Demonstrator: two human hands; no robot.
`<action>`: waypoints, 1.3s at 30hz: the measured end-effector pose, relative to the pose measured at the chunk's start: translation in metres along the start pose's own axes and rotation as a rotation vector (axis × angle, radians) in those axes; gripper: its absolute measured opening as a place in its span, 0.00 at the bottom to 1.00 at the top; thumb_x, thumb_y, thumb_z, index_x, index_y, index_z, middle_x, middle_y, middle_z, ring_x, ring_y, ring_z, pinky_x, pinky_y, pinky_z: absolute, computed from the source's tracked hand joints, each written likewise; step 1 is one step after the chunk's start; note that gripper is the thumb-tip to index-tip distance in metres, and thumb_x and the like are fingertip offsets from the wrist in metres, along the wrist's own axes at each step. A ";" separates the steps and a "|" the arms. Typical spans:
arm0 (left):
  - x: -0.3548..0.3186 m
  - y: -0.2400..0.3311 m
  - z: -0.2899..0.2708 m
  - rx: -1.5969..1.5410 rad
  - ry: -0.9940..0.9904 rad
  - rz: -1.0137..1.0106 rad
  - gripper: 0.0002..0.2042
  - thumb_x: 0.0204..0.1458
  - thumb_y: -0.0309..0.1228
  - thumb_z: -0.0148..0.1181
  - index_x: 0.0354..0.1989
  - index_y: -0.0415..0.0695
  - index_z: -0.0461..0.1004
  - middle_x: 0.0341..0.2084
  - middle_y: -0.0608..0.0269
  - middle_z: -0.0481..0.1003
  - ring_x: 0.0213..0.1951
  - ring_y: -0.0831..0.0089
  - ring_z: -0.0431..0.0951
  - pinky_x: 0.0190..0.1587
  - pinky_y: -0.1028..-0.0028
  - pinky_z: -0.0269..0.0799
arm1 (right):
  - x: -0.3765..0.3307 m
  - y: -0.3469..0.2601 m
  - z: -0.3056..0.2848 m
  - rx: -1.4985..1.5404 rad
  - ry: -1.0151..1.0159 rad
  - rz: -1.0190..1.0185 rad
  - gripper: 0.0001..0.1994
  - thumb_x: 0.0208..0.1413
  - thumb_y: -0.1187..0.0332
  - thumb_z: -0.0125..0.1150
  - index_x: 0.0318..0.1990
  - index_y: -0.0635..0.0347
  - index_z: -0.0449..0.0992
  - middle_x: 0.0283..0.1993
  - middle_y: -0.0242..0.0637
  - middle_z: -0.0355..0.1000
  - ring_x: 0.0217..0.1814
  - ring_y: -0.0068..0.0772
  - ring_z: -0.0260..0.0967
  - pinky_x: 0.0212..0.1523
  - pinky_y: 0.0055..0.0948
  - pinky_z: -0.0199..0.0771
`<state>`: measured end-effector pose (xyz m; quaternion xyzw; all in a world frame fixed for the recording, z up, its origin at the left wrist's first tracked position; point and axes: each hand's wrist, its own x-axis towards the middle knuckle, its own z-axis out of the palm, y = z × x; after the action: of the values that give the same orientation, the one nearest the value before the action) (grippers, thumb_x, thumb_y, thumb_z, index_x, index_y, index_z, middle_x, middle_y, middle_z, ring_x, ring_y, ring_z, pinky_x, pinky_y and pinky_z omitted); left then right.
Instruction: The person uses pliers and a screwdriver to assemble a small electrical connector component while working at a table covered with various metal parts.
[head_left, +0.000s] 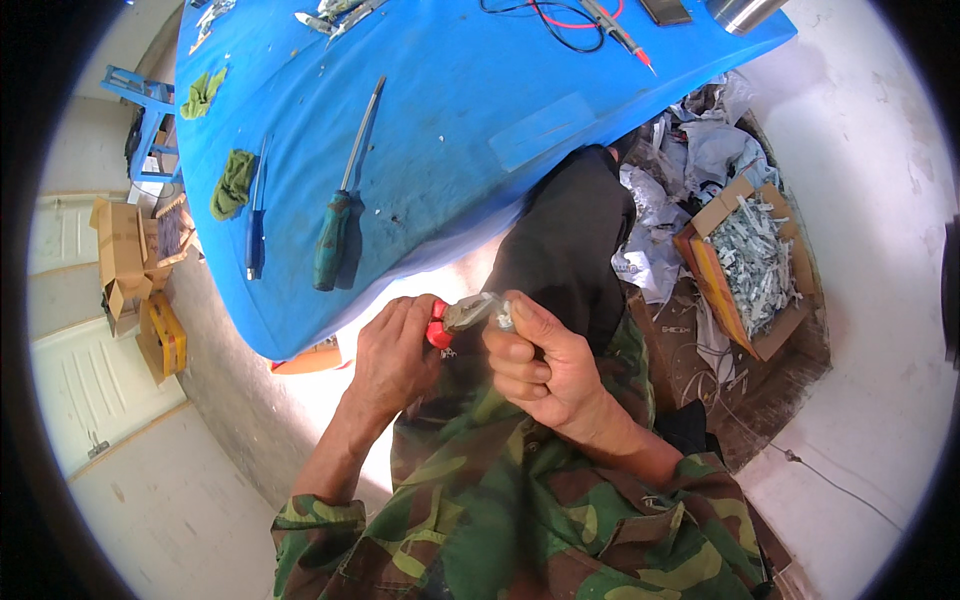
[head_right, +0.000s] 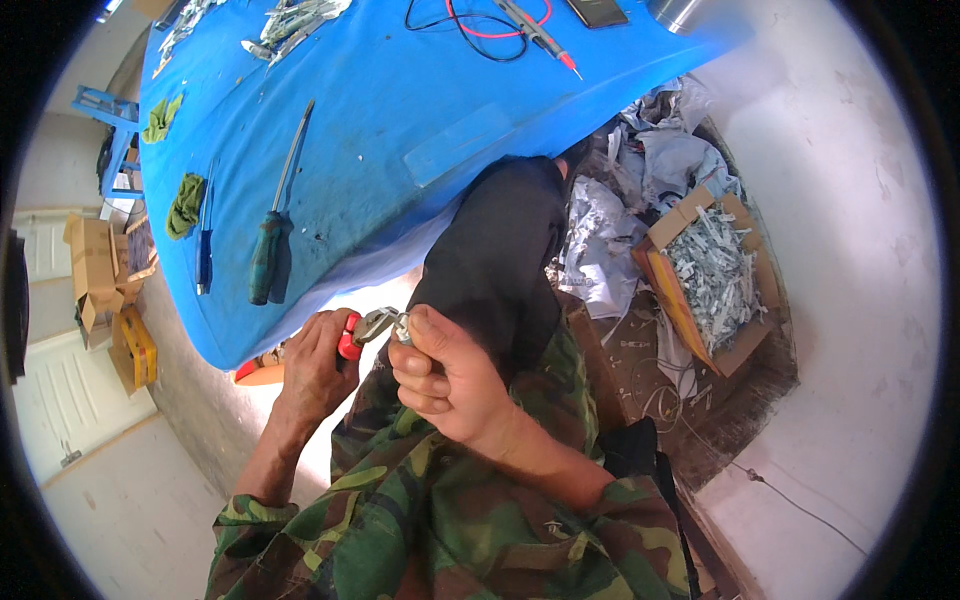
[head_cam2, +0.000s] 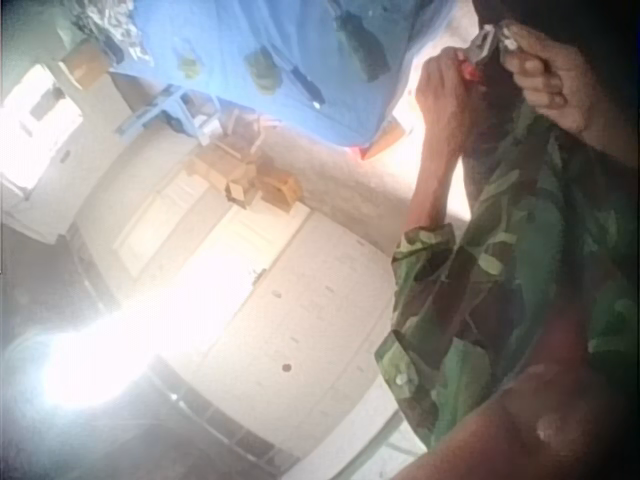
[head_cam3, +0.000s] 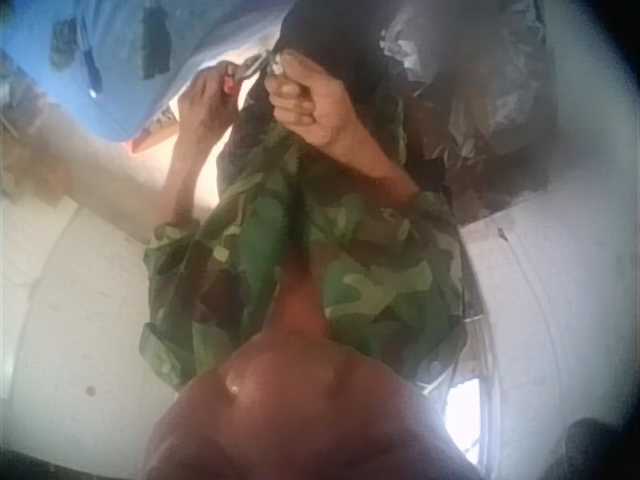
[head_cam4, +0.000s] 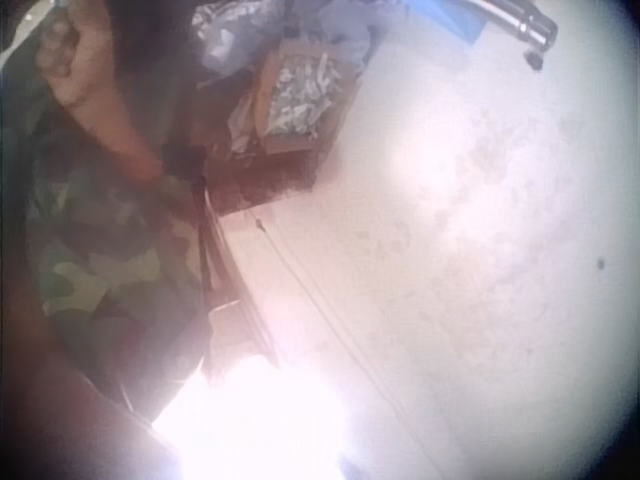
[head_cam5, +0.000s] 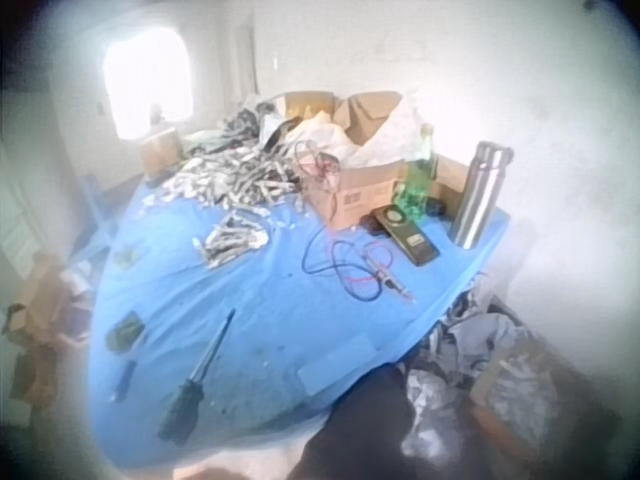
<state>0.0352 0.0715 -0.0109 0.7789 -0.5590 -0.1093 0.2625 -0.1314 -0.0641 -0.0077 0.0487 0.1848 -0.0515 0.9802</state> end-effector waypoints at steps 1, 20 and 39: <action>0.002 0.000 0.000 0.000 0.011 0.009 0.15 0.48 0.17 0.63 0.45 0.39 0.74 0.35 0.49 0.78 0.39 0.47 0.79 0.39 0.55 0.75 | 0.000 0.000 0.002 0.022 -0.013 0.003 0.12 0.76 0.57 0.48 0.39 0.49 0.63 0.30 0.25 0.62 0.18 0.10 0.48 0.18 0.15 0.50; -0.004 0.019 -0.019 -0.952 -0.657 -0.570 0.15 0.64 0.41 0.61 0.36 0.40 0.80 0.24 0.65 0.79 0.27 0.75 0.76 0.33 0.73 0.72 | 0.005 -0.044 -0.011 -1.859 -0.190 -0.873 0.08 0.59 0.73 0.68 0.38 0.61 0.72 0.29 0.42 0.71 0.27 0.49 0.71 0.26 0.38 0.68; -0.039 -0.022 0.012 -0.125 -0.176 -0.346 0.18 0.62 0.29 0.60 0.57 0.32 0.72 0.27 0.45 0.78 0.27 0.57 0.78 0.35 0.62 0.73 | 0.014 -0.035 -0.025 -0.589 -0.047 -0.381 0.09 0.73 0.67 0.50 0.53 0.61 0.67 0.35 0.34 0.69 0.25 0.15 0.56 0.25 0.18 0.60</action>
<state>0.0337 0.1092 -0.0377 0.8330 -0.4296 -0.2548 0.2379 -0.1318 -0.0974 -0.0381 -0.2729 0.1750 -0.1791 0.9289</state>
